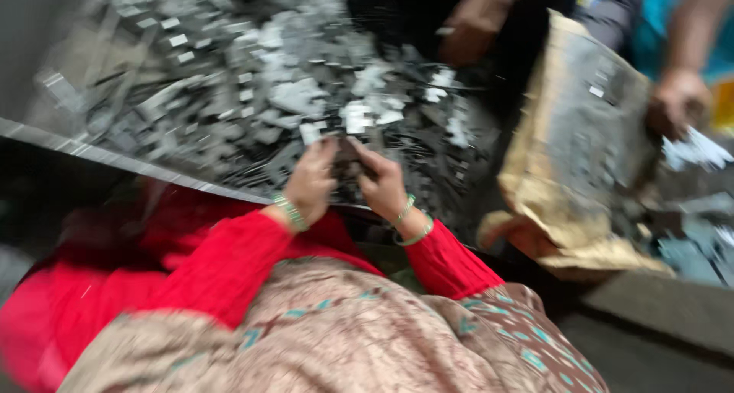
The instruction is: The person sits on the floor and sorts small metal brackets and pins from a large metal tray, picking them up by hand and placing them into a cloth bag. Another person's hands are visible nearby, also handling the parts.
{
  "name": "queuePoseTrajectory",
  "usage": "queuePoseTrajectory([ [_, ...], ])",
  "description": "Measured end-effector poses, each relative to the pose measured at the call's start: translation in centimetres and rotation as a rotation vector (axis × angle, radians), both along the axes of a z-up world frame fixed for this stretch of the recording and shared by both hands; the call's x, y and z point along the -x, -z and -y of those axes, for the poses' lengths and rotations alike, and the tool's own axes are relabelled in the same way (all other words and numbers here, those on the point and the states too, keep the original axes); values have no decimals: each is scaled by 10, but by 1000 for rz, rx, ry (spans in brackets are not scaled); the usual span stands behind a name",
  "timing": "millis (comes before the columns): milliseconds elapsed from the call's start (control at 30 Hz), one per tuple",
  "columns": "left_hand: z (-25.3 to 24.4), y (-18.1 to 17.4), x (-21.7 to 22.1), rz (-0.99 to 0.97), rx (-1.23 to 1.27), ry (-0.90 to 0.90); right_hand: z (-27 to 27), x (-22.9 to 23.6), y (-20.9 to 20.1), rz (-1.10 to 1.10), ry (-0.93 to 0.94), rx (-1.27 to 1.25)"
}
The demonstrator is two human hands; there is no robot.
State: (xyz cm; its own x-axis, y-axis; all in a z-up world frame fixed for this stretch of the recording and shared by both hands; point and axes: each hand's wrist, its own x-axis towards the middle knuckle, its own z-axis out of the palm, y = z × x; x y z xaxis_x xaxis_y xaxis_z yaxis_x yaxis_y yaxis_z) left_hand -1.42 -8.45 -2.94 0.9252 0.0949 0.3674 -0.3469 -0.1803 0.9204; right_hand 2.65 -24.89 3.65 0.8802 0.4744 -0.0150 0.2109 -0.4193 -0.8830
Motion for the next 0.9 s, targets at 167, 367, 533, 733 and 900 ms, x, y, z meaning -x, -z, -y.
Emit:
queuePoseTrajectory([
  [167, -56, -11, -6, -307, -735, -190, 83, -45, -9, -632, 360, -726],
  [367, -68, -4, -9, -752, -916, -40, 253, -116, -64, 623, 804, 55],
  [533, -52, -8, -13, -802, -1025, -96, 336, -133, -51, 942, 724, 840],
  [733, -60, -6, -11, -746, -944, -89, 278, -109, -58, 964, 546, 992],
  [900, -56, -5, -8, -794, -1144, -36, 141, -88, -25, 695, 224, 534],
])
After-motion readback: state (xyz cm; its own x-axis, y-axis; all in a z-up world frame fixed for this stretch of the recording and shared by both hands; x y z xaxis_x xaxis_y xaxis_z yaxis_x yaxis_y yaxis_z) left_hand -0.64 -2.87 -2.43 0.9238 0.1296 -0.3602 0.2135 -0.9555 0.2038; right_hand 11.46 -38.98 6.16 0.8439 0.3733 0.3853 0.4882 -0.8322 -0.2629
